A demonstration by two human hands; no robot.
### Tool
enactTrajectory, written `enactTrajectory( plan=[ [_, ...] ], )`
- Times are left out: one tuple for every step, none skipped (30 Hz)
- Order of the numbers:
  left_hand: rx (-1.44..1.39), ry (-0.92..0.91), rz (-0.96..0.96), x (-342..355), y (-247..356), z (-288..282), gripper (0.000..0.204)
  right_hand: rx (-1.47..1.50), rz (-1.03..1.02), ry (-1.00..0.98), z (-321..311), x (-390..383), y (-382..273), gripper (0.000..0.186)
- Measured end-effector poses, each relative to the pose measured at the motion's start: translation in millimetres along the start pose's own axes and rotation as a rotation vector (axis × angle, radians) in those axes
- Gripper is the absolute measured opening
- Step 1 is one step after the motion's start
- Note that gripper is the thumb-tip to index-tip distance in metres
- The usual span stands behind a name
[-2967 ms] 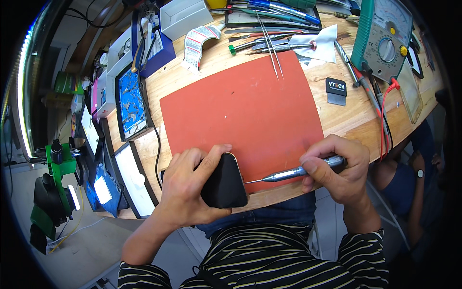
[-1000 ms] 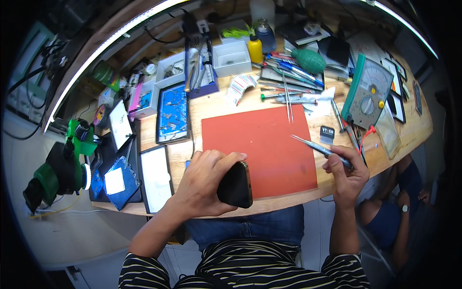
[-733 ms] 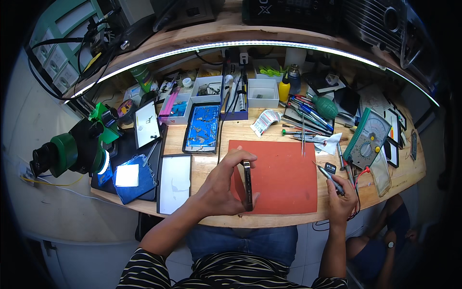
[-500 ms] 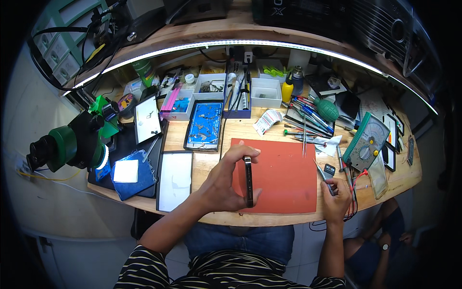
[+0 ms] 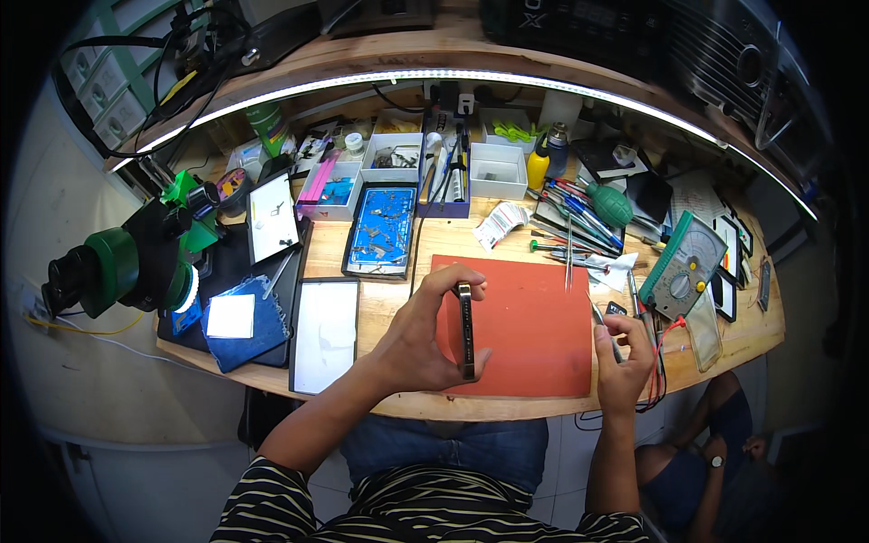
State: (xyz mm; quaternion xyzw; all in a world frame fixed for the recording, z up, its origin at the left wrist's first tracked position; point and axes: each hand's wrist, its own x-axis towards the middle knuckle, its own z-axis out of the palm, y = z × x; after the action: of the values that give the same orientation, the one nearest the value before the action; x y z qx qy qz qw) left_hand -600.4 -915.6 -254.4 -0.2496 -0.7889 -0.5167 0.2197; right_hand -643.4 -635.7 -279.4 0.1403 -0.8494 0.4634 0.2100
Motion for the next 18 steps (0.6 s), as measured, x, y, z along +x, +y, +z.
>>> enactTrajectory(
  plan=[
    [-0.012, -0.001, -0.009, -0.6, 0.2, 0.5, 0.082, 0.130, 0.058, -0.028, 5.1, -1.6, -10.1, 0.012],
    [-0.016, -0.002, -0.002, -1.1, -0.1, 1.4, 0.082, 0.262, 0.066, -0.082, 9.9, -3.1, -20.9, 0.011],
    [-0.019, -0.001, 0.000, -2.2, -0.4, 2.4, 0.082, 0.441, 0.147, -0.147, 12.3, -6.9, -33.3, 0.013],
    [-0.025, -0.003, -0.007, -3.2, -1.1, 3.7, 0.082, 0.602, 0.220, -0.211, 15.2, -10.6, -45.8, 0.014],
    [-0.019, -0.014, -0.031, -5.4, -1.3, 4.7, 0.082, 0.670, 0.197, -0.271, 17.0, -12.6, -57.3, 0.018],
    [0.019, -0.012, -0.015, -7.6, -1.7, 5.9, 0.082, 0.726, 0.176, -0.332, 19.4, -14.2, -68.2, 0.021],
    [0.051, -0.014, -0.002, -9.5, -2.1, 7.0, 0.082, 0.742, 0.110, -0.402, 24.1, -13.7, -77.3, 0.024],
    [0.077, -0.019, -0.004, -11.0, -2.8, 7.7, 0.082, 0.739, 0.041, -0.462, 28.2, -12.6, -85.2, 0.026],
    [0.110, -0.024, -0.017, -13.6, -1.5, 8.9, 0.082, 0.721, 0.056, -0.538, 34.2, -12.5, -92.7, 0.027],
    [0.121, -0.008, 0.014, -15.7, -0.3, 9.4, 0.081, 0.667, 0.058, -0.606, 39.0, -13.0, -99.4, 0.029],
    [0.127, 0.013, 0.037, -16.8, 1.1, 10.5, 0.080, 0.735, 0.156, -0.637, 44.1, -11.5, -103.8, 0.029],
    [0.142, 0.033, 0.070, -17.8, 3.1, 12.1, 0.079, 0.759, 0.252, -0.676, 48.3, -11.0, -107.4, 0.029],
    [0.100, 0.045, 0.081, -19.1, 5.6, 12.2, 0.077, 0.734, 0.315, -0.703, 48.1, -11.8, -110.3, 0.037],
    [0.098, 0.026, 0.050, -20.2, 8.5, 14.0, 0.078, 0.758, 0.242, -0.631, 47.4, -13.8, -112.4, 0.042],
    [0.105, -0.003, 0.014, -23.3, 12.8, 15.9, 0.080, 0.739, 0.223, -0.544, 45.8, -17.6, -114.8, 0.046],
    [0.107, -0.017, -0.025, -28.1, 17.7, 17.5, 0.081, 0.701, 0.197, -0.486, 43.6, -22.0, -116.2, 0.051],
    [0.150, -0.054, -0.074, -32.9, 21.8, 23.2, 0.088, 0.515, 0.067, -0.434, 38.2, -24.4, -114.4, 0.065],
    [0.216, -0.041, -0.118, -39.9, 26.8, 32.1, 0.092, 0.408, -0.008, -0.359, 35.1, -27.6, -112.5, 0.051]
  ],
)
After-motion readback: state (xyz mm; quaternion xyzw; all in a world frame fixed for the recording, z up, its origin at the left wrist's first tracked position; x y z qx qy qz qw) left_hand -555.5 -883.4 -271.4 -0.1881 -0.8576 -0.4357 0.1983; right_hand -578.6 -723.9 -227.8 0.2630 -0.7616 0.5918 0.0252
